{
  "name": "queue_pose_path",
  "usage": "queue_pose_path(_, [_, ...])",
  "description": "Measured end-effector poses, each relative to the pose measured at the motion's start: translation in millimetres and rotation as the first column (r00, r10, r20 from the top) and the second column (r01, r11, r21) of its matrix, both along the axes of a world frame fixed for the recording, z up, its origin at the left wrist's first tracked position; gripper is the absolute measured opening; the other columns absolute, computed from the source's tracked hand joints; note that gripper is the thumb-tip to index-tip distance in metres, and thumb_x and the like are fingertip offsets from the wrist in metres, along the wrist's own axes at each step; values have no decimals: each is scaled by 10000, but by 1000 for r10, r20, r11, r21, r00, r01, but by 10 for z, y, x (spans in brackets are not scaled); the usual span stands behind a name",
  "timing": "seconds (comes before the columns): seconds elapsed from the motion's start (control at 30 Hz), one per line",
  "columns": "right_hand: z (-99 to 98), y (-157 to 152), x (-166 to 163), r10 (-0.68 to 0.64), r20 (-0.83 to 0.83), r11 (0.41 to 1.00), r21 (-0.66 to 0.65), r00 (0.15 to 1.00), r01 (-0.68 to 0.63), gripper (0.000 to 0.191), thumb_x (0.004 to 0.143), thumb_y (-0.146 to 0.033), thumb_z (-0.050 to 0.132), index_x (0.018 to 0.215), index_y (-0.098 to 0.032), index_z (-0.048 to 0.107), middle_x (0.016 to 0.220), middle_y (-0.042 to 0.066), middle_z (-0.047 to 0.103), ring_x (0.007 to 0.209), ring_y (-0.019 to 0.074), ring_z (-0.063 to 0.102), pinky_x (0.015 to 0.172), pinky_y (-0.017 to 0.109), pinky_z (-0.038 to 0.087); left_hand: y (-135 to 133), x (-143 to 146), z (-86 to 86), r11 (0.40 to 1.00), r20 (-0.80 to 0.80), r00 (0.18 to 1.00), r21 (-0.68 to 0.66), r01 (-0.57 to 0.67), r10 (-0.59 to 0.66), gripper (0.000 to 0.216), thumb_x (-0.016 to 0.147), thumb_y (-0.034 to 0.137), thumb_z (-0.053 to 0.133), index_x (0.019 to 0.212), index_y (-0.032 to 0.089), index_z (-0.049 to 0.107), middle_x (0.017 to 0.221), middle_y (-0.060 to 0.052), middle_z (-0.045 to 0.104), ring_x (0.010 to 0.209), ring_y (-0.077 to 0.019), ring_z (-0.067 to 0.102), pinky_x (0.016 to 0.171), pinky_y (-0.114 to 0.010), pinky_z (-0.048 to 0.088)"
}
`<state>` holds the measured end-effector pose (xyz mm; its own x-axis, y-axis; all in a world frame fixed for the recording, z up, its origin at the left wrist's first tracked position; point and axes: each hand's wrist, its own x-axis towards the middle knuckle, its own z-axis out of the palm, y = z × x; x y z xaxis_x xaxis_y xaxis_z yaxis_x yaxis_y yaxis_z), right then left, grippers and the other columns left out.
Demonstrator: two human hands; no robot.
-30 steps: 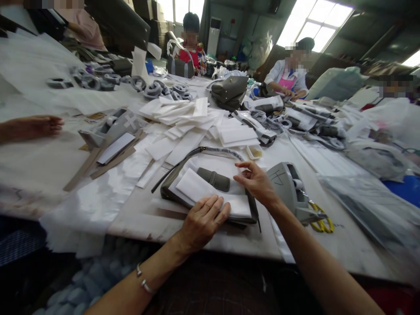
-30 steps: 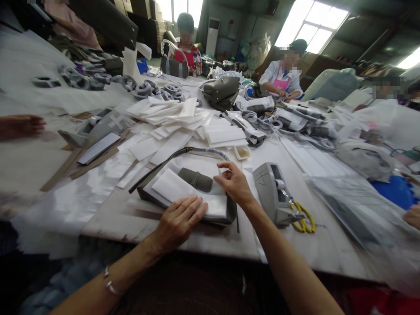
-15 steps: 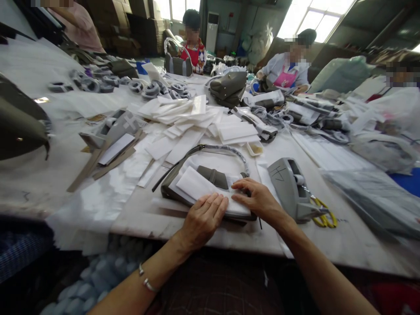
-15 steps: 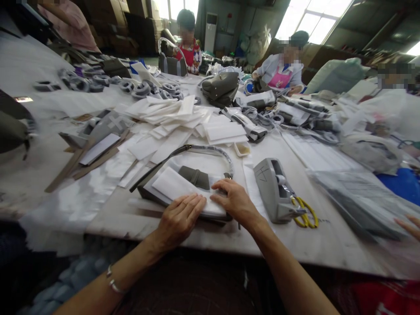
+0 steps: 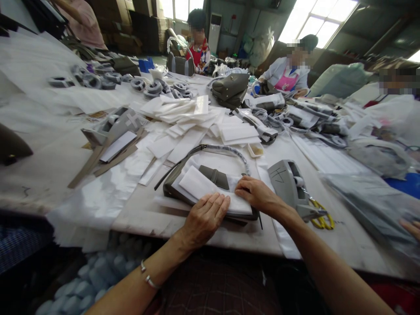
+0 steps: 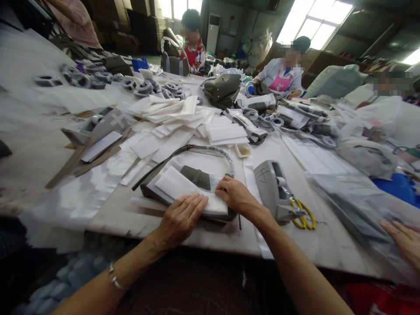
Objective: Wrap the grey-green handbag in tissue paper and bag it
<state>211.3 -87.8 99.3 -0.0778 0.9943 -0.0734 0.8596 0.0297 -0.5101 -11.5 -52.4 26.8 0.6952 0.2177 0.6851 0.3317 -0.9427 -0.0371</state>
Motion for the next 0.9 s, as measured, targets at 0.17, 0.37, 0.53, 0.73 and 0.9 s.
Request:
queue_pose_path(0.17, [151, -144, 32, 54, -99, 993, -104, 994, -64, 233, 850, -404, 709, 1007, -235, 735, 1035, 37, 678, 973, 202, 613, 900, 323, 452, 5, 1, -22, 1000, 1, 1000, 4, 5, -5, 330, 985, 104, 427, 1272, 71, 586, 1214, -102, 689, 1166, -210, 618, 1038, -362, 454])
queue_pose_path(0.37, [91, -168, 12, -34, -157, 995, -95, 987, 20, 106, 821, -313, 712, 873, -224, 738, 910, 10, 678, 851, 170, 626, 801, 292, 471, -6, -7, -52, 1000, -17, 1000, 3, 1, -1, 343, 984, 108, 434, 1295, 77, 575, 1238, -96, 679, 1191, -216, 603, 1047, -372, 447])
queue_pose_path(0.53, [-4, -91, -12, -41, -120, 999, -31, 992, 37, 87, 854, -250, 649, 830, -210, 722, 858, 10, 670, 800, 157, 616, 767, 278, 461, -7, -7, -36, 1000, -14, 1000, -11, 2, -2, 371, 984, 100, 414, 1329, 65, 545, 1234, -105, 678, 1187, -204, 608, 1050, -363, 451])
queue_pose_path(0.73, [0, -77, -38, -1, -48, 1000, 24, 999, 2, 158, 909, -207, 542, 808, -187, 662, 840, 31, 644, 833, 176, 599, 789, 295, 449, -2, -9, -19, 1000, -19, 1000, -10, -13, 13, 404, 985, 91, 401, 1374, 70, 504, 1240, -98, 677, 1200, -181, 599, 1078, -343, 433])
queue_pose_path(0.9, [165, -148, 6, 25, -105, 991, -125, 994, -38, 164, 858, -352, 671, 923, -207, 710, 930, 32, 660, 860, 185, 602, 800, 300, 463, -2, -15, -26, 1000, -25, 999, 5, -19, 19, 403, 984, 112, 429, 1378, 77, 504, 1241, -95, 678, 1189, -186, 607, 1062, -342, 444])
